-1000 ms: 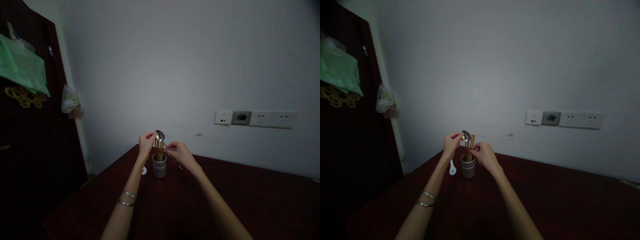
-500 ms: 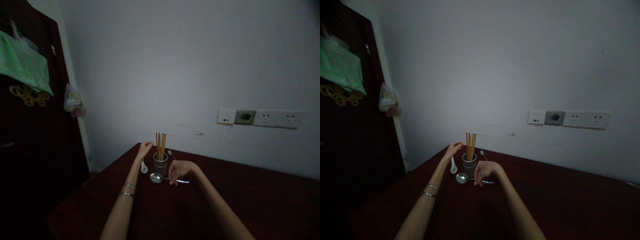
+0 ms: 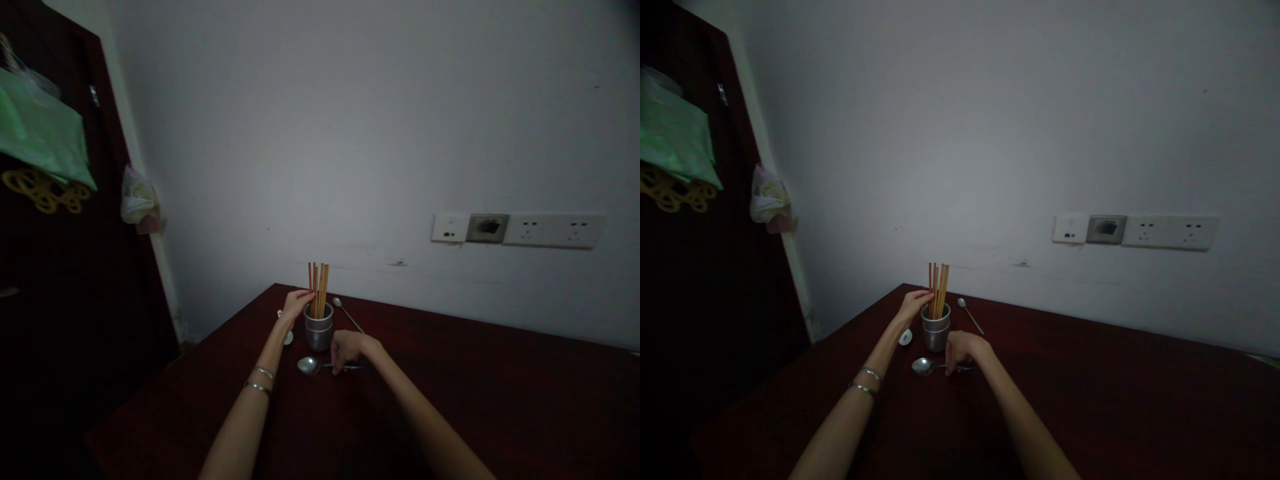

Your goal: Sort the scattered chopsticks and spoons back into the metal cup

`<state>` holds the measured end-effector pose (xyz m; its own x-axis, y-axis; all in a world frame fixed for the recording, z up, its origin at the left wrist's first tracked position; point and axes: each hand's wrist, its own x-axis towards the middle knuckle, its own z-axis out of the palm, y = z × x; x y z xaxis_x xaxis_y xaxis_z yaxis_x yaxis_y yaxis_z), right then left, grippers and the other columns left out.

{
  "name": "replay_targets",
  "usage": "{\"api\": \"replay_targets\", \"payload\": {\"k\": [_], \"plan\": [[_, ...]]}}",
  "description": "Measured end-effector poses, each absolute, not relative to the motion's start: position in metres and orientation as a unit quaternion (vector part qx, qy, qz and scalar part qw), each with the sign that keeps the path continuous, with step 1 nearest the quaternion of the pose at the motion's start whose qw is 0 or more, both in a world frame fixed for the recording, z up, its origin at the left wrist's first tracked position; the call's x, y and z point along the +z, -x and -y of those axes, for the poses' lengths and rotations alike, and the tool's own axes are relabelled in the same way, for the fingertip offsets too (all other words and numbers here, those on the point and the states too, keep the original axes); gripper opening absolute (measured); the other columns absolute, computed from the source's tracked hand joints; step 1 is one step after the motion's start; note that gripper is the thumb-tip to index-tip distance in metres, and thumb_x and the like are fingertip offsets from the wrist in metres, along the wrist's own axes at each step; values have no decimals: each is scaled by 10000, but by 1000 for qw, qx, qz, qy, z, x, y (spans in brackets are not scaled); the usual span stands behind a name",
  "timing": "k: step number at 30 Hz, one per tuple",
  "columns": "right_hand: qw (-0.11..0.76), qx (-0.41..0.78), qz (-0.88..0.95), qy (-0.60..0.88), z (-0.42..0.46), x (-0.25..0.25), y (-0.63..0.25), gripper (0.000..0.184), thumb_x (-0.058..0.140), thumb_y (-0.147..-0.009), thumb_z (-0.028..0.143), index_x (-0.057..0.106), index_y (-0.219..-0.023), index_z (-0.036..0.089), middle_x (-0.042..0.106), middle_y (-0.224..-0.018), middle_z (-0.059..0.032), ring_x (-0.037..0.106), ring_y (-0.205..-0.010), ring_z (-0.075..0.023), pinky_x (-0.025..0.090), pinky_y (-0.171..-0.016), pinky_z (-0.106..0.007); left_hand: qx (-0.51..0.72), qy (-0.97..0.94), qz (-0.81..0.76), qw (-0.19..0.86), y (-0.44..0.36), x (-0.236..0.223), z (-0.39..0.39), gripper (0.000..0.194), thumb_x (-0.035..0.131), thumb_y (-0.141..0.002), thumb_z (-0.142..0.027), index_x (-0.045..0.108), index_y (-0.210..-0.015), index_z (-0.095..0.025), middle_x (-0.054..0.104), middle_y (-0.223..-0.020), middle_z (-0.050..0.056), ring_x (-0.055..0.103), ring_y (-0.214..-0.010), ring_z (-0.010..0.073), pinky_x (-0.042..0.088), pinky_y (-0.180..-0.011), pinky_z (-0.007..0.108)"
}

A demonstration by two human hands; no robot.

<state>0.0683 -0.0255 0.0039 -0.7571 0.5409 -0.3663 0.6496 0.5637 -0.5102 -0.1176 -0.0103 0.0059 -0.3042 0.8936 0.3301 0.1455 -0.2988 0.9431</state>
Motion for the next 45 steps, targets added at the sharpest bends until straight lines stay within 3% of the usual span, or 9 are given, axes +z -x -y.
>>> {"api": "replay_targets", "payload": {"k": [12,17,35,45], "plan": [[102,-206,-903,-364,36,13,-62,299,766,-472,328,679,-678,131,648,-649,-40,585,-543,-135,440,-476,-200,641,-481,-526,285,114,7,11,212,706,-560,-252,684,-706,-99,684,-705,67,607,-658,153,450,-627,251],[138,-237,-878,-392,33,8,-60,370,775,-470,318,678,-755,103,669,-747,-79,612,-575,-162,469,-476,-223,643,-486,-519,285,116,3,7,230,703,-554,-258,686,-711,-91,685,-727,81,605,-663,159,445,-625,249],[129,-303,-859,-391,24,2,-65,333,778,-449,318,660,-697,130,585,-600,1,561,-552,-118,455,-493,-207,707,-418,-463,333,108,38,24,178,673,-607,-219,627,-719,-89,683,-718,110,643,-621,170,504,-607,274],[103,-314,-852,-406,23,23,-81,181,700,-563,235,611,-693,145,562,-569,22,524,-488,-87,428,-468,-195,761,-421,-420,259,104,75,42,315,681,-606,-299,583,-821,-90,679,-829,141,656,-649,196,500,-535,264]]}}
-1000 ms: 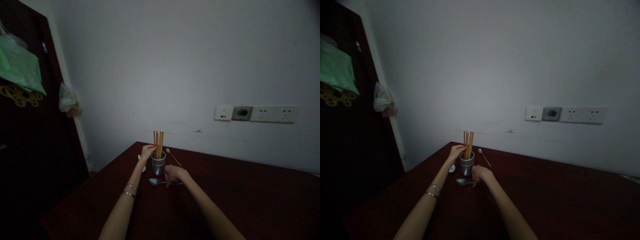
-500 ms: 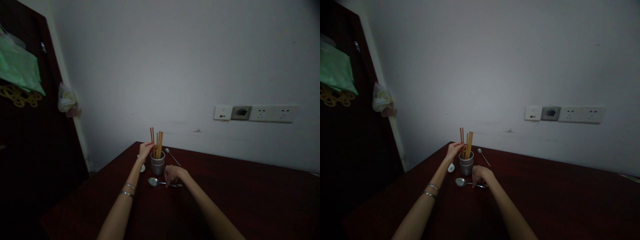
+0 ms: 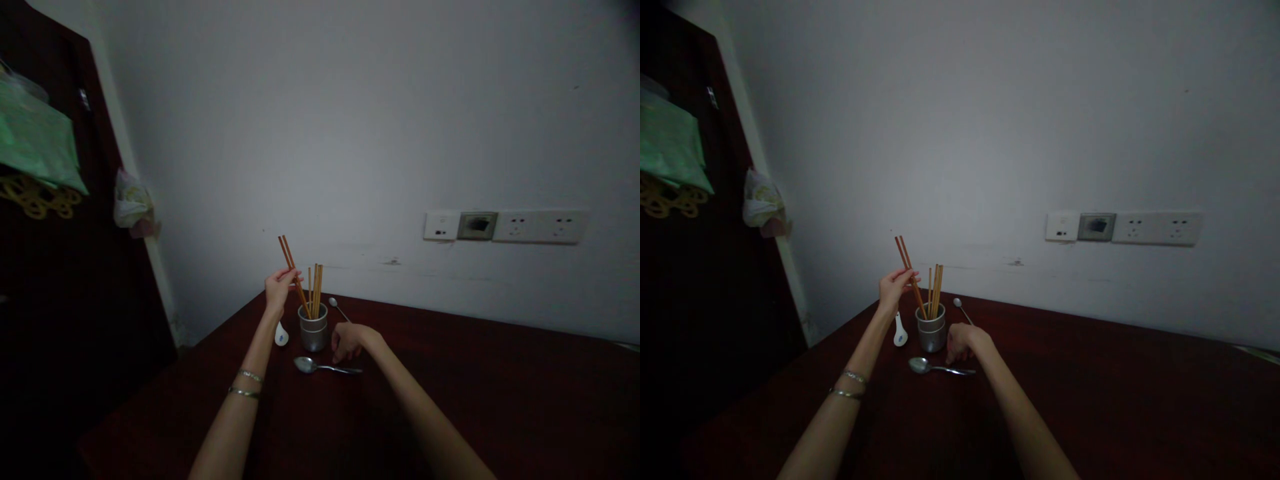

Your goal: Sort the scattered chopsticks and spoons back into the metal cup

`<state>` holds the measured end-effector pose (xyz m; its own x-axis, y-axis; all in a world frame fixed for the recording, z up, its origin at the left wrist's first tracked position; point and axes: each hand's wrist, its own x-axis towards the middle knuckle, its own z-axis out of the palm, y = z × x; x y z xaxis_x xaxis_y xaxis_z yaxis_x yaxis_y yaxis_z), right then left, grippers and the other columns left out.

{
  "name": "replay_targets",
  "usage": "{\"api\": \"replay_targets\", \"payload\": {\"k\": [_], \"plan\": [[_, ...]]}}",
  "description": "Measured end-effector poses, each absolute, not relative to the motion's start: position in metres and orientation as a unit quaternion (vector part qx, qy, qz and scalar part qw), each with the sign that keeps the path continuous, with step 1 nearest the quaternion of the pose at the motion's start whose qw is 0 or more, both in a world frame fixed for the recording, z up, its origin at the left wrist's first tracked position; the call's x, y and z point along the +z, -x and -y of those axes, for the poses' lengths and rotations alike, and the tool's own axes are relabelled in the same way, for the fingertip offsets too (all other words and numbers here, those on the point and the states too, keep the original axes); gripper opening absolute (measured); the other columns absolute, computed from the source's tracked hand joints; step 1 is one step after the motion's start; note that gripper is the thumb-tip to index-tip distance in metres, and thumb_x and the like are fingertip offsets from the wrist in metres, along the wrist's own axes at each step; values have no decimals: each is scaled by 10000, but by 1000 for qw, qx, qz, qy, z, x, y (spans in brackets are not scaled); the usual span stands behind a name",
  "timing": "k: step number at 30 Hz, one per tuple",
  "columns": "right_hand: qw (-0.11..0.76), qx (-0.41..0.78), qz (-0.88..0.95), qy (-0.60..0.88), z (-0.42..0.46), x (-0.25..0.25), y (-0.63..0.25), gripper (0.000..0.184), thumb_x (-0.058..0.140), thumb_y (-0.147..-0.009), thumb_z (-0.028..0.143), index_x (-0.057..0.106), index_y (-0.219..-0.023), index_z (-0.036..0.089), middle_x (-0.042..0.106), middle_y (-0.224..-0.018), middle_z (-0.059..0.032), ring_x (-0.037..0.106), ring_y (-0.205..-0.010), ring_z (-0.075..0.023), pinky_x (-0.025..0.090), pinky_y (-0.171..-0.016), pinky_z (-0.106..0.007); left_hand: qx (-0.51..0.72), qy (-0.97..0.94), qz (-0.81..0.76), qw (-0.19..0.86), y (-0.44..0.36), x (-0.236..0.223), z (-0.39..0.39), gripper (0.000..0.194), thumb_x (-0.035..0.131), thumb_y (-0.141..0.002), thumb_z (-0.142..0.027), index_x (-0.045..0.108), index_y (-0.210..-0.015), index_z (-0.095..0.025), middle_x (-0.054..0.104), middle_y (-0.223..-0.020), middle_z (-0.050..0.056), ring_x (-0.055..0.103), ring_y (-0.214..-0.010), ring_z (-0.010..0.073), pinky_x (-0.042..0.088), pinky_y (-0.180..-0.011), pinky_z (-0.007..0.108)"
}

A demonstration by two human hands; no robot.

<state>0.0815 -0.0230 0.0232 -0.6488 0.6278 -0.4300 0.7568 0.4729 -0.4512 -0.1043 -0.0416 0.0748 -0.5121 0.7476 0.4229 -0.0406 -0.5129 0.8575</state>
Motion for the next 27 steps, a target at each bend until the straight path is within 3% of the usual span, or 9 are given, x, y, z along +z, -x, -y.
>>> {"api": "replay_targets", "payload": {"k": [5,9,13,21,27], "plan": [[-57,-327,-860,-387,26,53,-97,77,587,-680,194,611,-713,129,592,-611,-17,533,-483,-90,416,-445,-189,763,-451,-391,247,87,102,64,320,666,-628,-326,589,-831,-90,676,-852,142,659,-682,205,508,-571,285],[-257,-425,-817,-295,40,80,-100,204,480,-798,292,599,-838,132,620,-725,-41,548,-542,-75,433,-477,-171,749,-484,-365,269,64,117,81,331,672,-631,-348,584,-828,-97,677,-841,135,657,-677,206,509,-574,295],[-350,-478,-778,-208,64,102,-98,334,437,-817,427,601,-839,137,620,-764,-49,569,-626,-101,450,-493,-183,732,-502,-363,281,43,124,95,341,666,-644,-368,586,-837,-99,677,-836,129,650,-682,197,506,-556,273],[-370,-355,-818,-258,77,99,-85,324,500,-778,393,653,-809,109,614,-653,-27,495,-507,-76,380,-456,-168,705,-481,-421,305,52,115,104,324,682,-636,-352,584,-820,-103,675,-834,123,640,-697,198,500,-550,261],[-272,-362,-843,-291,83,74,-60,275,517,-770,355,645,-767,111,618,-622,-30,516,-451,-74,389,-402,-154,673,-465,-477,320,110,93,110,271,667,-659,-343,603,-792,-116,662,-798,93,626,-664,144,490,-572,222]]}}
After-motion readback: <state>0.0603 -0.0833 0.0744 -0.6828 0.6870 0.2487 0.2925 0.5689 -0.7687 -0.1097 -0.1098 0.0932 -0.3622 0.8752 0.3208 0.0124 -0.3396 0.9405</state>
